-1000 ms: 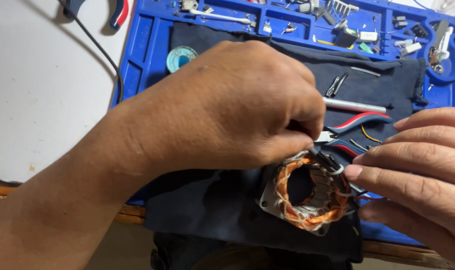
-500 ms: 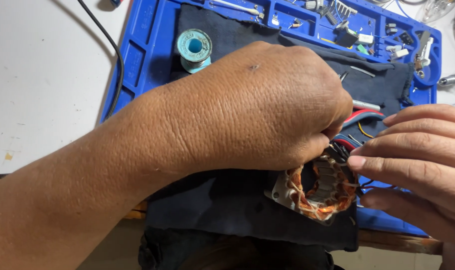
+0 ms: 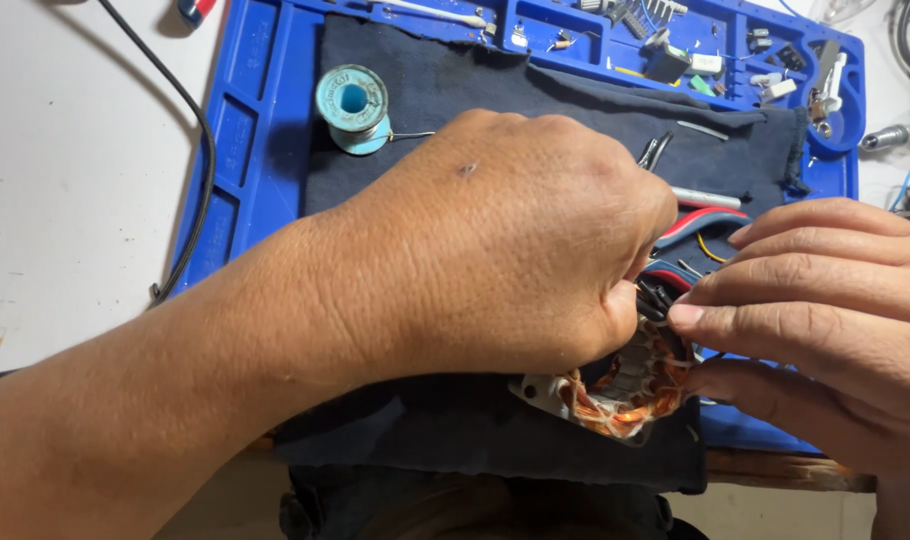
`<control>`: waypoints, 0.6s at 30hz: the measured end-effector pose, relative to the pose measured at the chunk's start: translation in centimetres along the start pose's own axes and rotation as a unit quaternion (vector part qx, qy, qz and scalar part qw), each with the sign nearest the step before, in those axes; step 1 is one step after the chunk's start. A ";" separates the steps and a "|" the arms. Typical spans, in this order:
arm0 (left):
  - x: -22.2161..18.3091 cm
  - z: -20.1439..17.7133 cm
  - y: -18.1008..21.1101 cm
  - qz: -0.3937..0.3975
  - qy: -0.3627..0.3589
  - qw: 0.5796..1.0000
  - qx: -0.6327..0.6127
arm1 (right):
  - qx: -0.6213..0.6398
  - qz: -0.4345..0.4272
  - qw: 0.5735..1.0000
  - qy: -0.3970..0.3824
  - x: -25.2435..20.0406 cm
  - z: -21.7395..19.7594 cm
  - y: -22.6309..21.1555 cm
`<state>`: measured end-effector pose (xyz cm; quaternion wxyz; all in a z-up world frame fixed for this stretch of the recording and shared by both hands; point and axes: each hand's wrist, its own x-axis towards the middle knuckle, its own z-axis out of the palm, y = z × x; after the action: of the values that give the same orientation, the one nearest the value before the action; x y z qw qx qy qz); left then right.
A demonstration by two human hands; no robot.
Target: Repairing a motor stator by connecting wires and securing them with zip ties
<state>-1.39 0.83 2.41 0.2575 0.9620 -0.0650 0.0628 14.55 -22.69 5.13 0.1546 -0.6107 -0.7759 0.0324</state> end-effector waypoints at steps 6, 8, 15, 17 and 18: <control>-0.9 1.1 1.4 0.026 0.055 0.996 0.059 | 0.005 0.004 1.000 0.009 0.2 0.0 -0.3; -1.4 2.0 1.8 0.054 0.111 0.989 0.085 | 0.007 0.001 1.000 0.008 0.2 0.0 -0.2; -2.9 3.6 3.2 0.075 0.221 0.959 0.159 | 0.028 -0.016 0.999 -0.003 0.8 -0.1 0.1; -3.2 3.5 3.4 0.081 0.231 0.954 0.172 | 0.032 -0.015 0.999 0.002 0.8 -0.1 0.1; -3.3 3.2 3.5 0.087 0.219 0.954 0.183 | 0.030 -0.013 0.999 0.003 0.9 -0.1 0.0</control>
<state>-4.91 -3.46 0.83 0.0788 0.9459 -0.0779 0.3050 14.39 -21.86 5.40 0.1754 -0.5956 -0.7822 0.0519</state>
